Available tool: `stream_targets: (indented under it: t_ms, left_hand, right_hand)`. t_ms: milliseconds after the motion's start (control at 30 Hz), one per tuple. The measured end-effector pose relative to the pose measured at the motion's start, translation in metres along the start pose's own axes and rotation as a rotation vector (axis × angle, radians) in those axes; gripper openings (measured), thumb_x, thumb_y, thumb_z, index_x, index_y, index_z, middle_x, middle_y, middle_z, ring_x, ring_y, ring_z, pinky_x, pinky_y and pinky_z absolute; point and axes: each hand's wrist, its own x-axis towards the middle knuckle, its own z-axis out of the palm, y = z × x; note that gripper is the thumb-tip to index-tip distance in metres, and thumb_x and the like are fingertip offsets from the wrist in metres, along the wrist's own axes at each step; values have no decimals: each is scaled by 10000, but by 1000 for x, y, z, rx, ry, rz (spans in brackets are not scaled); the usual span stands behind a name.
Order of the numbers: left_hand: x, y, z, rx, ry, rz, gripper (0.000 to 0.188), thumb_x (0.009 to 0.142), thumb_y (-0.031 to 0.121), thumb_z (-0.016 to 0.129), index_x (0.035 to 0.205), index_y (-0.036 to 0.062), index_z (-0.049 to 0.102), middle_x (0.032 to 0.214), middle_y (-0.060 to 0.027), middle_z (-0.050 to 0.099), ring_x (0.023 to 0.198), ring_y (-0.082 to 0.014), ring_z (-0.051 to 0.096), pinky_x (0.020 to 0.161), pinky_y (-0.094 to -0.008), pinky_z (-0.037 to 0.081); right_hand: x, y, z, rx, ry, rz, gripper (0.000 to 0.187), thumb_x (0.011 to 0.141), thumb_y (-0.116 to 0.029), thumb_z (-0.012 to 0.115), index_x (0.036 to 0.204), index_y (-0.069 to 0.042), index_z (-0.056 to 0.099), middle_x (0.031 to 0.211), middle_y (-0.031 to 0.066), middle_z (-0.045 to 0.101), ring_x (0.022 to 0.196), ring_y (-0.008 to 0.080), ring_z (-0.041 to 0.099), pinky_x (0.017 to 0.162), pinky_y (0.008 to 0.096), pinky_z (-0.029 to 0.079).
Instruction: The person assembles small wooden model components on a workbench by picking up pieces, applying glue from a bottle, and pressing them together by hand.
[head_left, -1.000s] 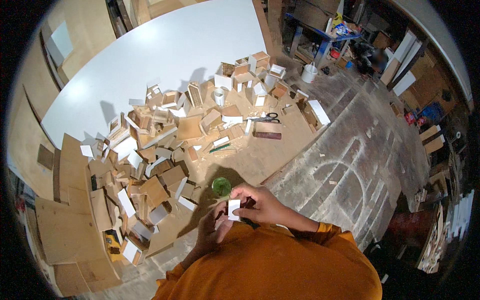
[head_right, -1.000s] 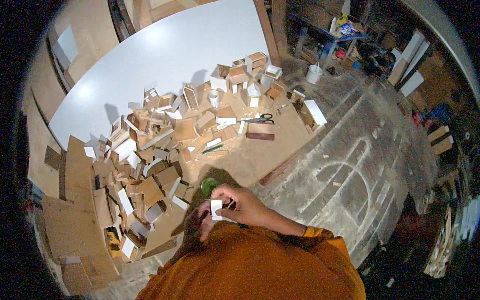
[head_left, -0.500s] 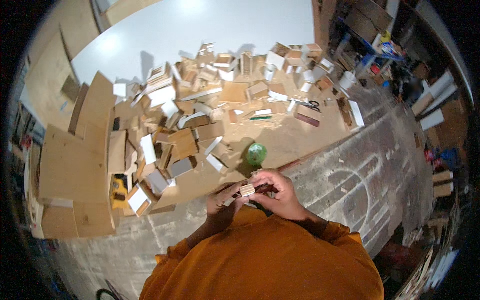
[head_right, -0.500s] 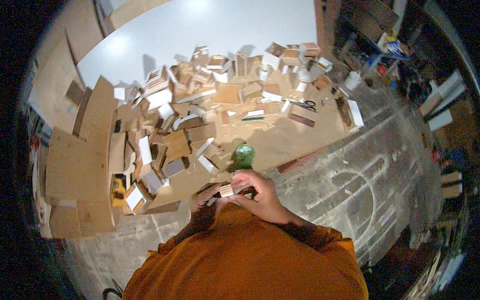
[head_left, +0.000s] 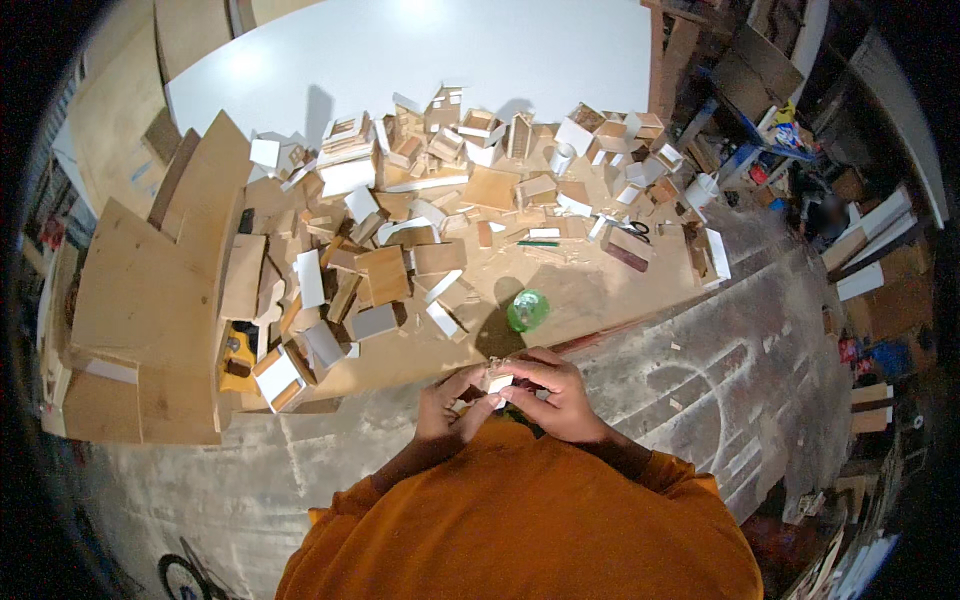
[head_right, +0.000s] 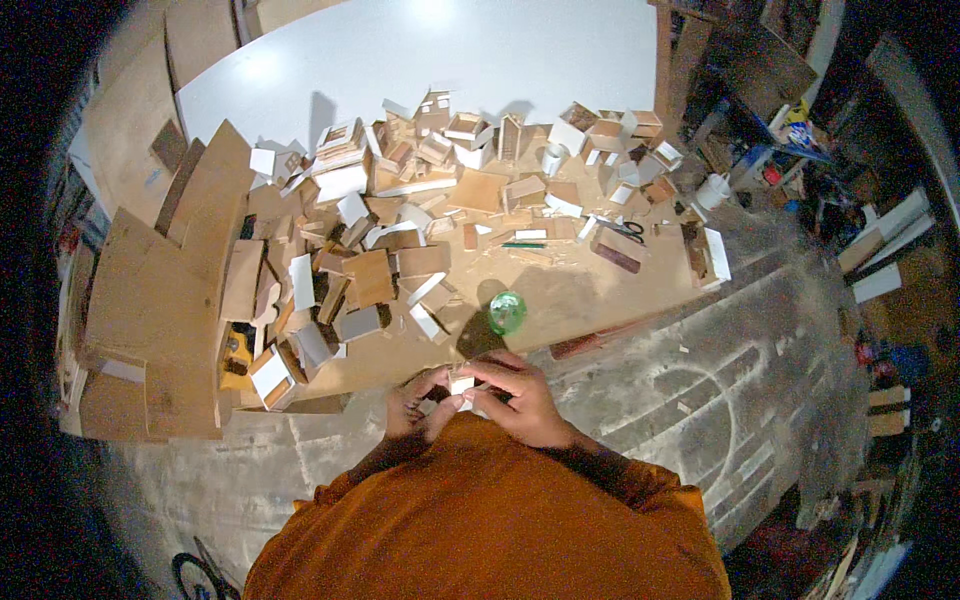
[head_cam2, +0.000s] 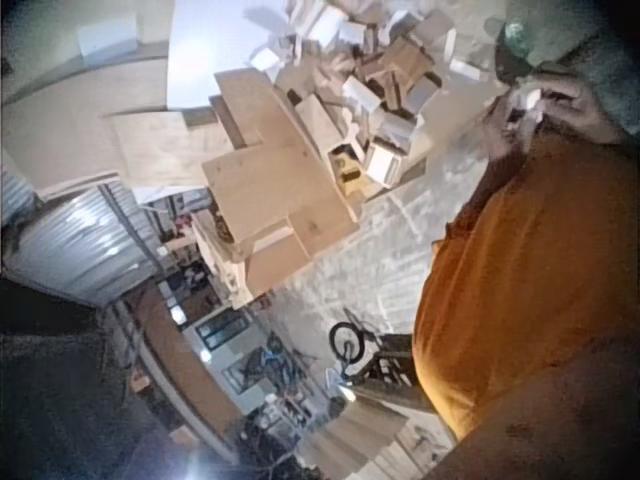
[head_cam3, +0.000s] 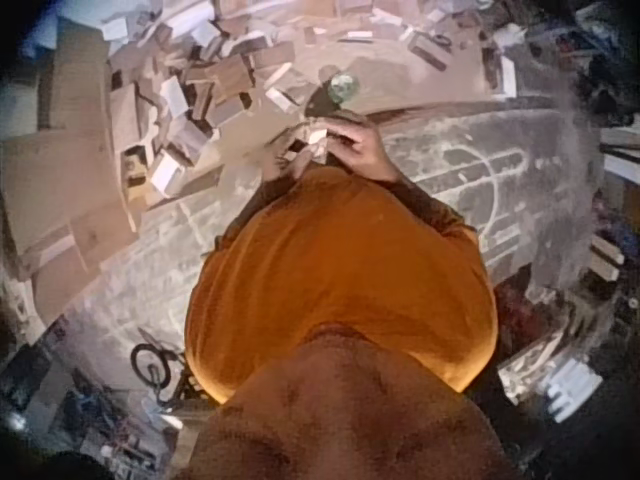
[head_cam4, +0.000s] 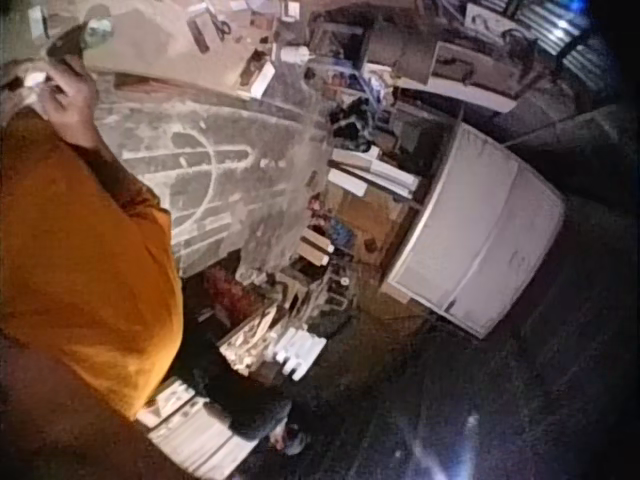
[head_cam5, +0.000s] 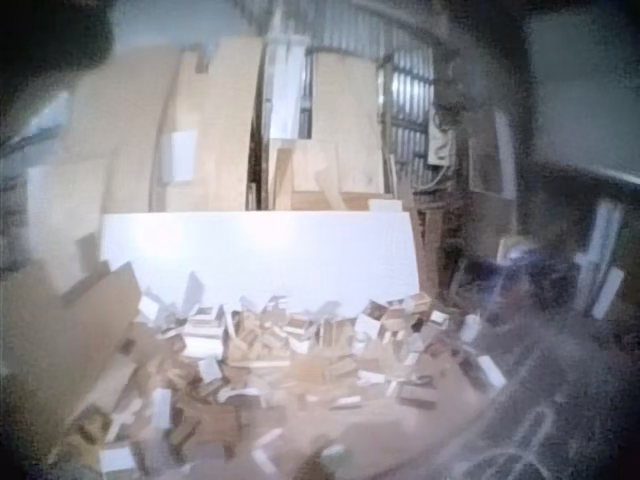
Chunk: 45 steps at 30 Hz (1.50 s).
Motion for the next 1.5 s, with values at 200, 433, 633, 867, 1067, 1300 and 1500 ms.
stream_targets:
  t_ms: [200,433,633,867,1067,1300,1500]
  left_hand:
    - [0,-23,17,-195,-106,-90,510,866,46,610,1342,35,427,956,-106,653,825,-84,584,681,-222,461]
    - [8,-40,46,-252,-257,-92,421,888,37,575,1300,27,489,938,-16,616,775,-46,525,681,-194,430]
    - [22,-24,52,-212,-357,-160,403,887,42,565,1285,24,505,960,-24,604,797,-54,510,695,-202,430]
    - [41,-33,83,-177,-140,-123,339,890,87,547,1223,26,543,768,27,484,643,-60,392,591,-210,344]
    - [62,-31,117,-57,-98,-215,371,849,45,612,1217,50,562,767,31,450,675,-60,413,636,-201,364]
    - [91,-27,155,27,-121,-190,399,843,15,607,1236,68,560,791,23,474,690,-61,447,642,-199,384]
    - [110,-4,172,169,-202,-211,403,847,13,590,1244,70,551,759,-3,524,649,-73,479,610,-226,412]
  right_hand:
    - [-18,10,1,-6,137,-18,256,779,-31,715,1027,-85,687,1062,117,600,896,218,609,752,302,490]
    - [-47,8,-27,-64,321,206,190,787,2,687,971,-34,660,964,89,621,814,173,609,700,265,488]
    - [-94,100,-122,-334,697,296,174,772,-42,695,939,-16,657,883,86,646,773,189,623,694,276,500]
    - [-125,247,-258,-710,1005,508,485,753,-190,753,1165,-9,573,1096,133,583,930,220,579,783,327,483]
    - [-88,264,-316,-742,1069,557,852,553,-376,859,1183,86,518,1258,274,467,1157,400,460,998,445,376]
    - [-87,282,-328,-763,982,639,911,545,-419,856,1204,105,505,1311,276,414,1216,416,392,1036,465,332]
    - [-93,286,-331,-728,1001,658,924,557,-386,857,1240,96,464,1340,259,378,1246,408,355,1038,469,324]
